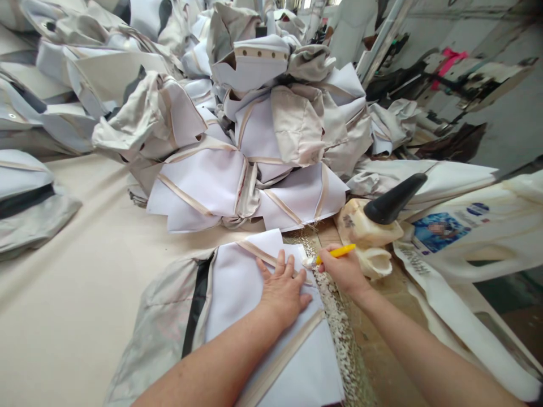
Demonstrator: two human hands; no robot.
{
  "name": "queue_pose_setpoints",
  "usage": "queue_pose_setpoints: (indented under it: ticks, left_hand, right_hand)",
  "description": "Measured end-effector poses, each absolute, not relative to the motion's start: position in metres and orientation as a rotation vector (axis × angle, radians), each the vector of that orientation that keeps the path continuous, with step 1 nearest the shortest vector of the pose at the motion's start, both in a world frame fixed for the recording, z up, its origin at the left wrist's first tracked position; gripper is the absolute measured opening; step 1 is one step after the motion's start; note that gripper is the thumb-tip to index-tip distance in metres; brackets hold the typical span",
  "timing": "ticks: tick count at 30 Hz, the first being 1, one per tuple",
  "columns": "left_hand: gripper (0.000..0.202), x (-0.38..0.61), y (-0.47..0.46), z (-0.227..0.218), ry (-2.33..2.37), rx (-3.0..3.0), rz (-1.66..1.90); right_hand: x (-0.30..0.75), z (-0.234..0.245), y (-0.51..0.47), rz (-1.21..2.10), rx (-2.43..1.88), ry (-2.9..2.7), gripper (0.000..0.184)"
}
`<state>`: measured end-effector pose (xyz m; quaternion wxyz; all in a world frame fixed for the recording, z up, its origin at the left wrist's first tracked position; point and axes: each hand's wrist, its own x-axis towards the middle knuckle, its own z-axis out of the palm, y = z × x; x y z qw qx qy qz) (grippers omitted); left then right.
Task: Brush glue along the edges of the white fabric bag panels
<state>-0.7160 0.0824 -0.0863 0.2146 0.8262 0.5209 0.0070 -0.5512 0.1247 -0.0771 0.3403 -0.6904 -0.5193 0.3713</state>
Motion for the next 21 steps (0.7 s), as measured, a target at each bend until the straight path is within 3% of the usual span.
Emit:
queue_pose_setpoints:
  ticks: [21]
  left_hand:
    - [0.052, -0.717, 0.080, -0.086, 1.442, 2.323, 0.033]
  right_hand:
    - [-0.558, -0.092, 0.159, 0.798, -1.745, -1.466, 0.021]
